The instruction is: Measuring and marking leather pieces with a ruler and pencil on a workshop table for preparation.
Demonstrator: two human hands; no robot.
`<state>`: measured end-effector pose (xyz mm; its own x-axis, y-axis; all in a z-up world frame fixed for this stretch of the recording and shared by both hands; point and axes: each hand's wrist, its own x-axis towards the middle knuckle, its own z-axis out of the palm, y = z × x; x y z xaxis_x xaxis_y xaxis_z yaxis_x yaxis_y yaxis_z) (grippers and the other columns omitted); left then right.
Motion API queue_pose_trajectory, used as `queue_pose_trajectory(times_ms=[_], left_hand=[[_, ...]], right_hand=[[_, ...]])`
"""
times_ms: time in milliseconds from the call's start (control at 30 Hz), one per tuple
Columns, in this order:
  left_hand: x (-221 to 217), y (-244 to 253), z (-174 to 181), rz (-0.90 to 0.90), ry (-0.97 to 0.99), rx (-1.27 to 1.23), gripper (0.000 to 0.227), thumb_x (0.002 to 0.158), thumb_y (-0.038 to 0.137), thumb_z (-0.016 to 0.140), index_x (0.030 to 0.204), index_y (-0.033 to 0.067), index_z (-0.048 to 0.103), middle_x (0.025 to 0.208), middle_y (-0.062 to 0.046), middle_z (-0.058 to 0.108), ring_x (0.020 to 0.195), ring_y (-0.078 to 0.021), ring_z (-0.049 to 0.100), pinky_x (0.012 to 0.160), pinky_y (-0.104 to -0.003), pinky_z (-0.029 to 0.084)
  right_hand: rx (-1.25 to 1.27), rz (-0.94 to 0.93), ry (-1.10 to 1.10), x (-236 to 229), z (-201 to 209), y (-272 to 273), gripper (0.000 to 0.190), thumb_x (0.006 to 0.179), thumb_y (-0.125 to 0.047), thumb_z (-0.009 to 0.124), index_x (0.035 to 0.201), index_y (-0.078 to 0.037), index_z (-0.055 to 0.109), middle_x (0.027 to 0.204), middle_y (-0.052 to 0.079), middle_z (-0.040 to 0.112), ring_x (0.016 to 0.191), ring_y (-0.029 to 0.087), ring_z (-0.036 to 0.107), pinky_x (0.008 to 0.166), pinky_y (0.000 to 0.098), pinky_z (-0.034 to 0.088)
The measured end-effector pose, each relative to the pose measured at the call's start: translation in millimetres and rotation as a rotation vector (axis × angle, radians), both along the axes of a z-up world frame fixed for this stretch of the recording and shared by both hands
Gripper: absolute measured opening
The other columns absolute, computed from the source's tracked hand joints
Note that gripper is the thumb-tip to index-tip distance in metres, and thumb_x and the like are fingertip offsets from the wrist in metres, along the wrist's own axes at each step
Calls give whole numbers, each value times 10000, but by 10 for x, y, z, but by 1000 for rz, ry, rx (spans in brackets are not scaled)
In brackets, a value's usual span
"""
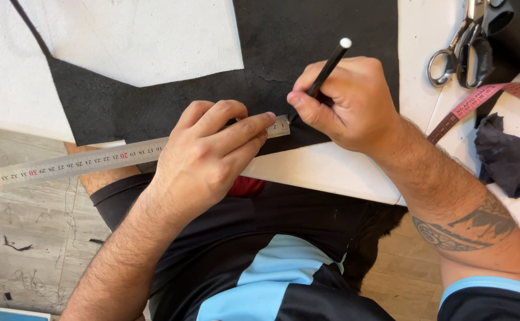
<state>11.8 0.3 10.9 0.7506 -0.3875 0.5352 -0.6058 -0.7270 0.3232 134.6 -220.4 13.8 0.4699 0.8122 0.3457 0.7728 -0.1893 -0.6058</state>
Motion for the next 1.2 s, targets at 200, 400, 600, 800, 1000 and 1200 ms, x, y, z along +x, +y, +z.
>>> queue_pose_trajectory(times_ms=[200,400,600,800,1000,1200], left_hand=[[0,-5,-7,-1,1,2,99,1047,-29,658,995,15,729,1228,-45,736,987,-268,623,758,-372,431],[2,-6,-10,-9,5,-7,90,1046,-28,673,986,11,726,1231,-48,735,995,-269,621,756,-373,422],[-5,-6,-7,-4,10,-12,91,1042,-39,667,1003,8,735,1228,-44,734,993,-266,619,764,-371,430],[-2,-8,3,-5,15,-13,92,1053,-16,653,1008,5,730,1229,-39,730,988,-270,614,768,-380,432],[-18,-18,-3,9,-9,-26,88,1035,-57,678,990,0,728,1207,-63,726,985,-265,615,765,-368,450],[-157,-59,-78,342,-24,76,343,1038,358,763,1104,24,721,1096,-107,604,906,-296,617,717,-422,458]], right_hand=[[-27,31,55,3,-19,-11,253,1061,-143,599,868,0,679,785,53,665,641,189,584,603,304,442],[12,26,69,16,18,8,236,1071,-112,611,888,25,671,762,76,647,598,190,558,567,306,421],[1,-26,70,-3,11,-4,221,1075,-112,616,905,17,674,757,70,638,612,196,558,583,311,406],[61,-50,99,20,39,-19,239,1066,-99,602,916,60,701,801,126,695,654,221,639,619,321,478],[351,-278,462,-54,-79,8,255,1142,-197,478,1010,13,537,692,143,571,507,182,558,468,250,424],[300,-279,565,-40,-29,57,243,1145,-218,430,1036,-9,489,700,143,575,542,208,601,489,257,469]])
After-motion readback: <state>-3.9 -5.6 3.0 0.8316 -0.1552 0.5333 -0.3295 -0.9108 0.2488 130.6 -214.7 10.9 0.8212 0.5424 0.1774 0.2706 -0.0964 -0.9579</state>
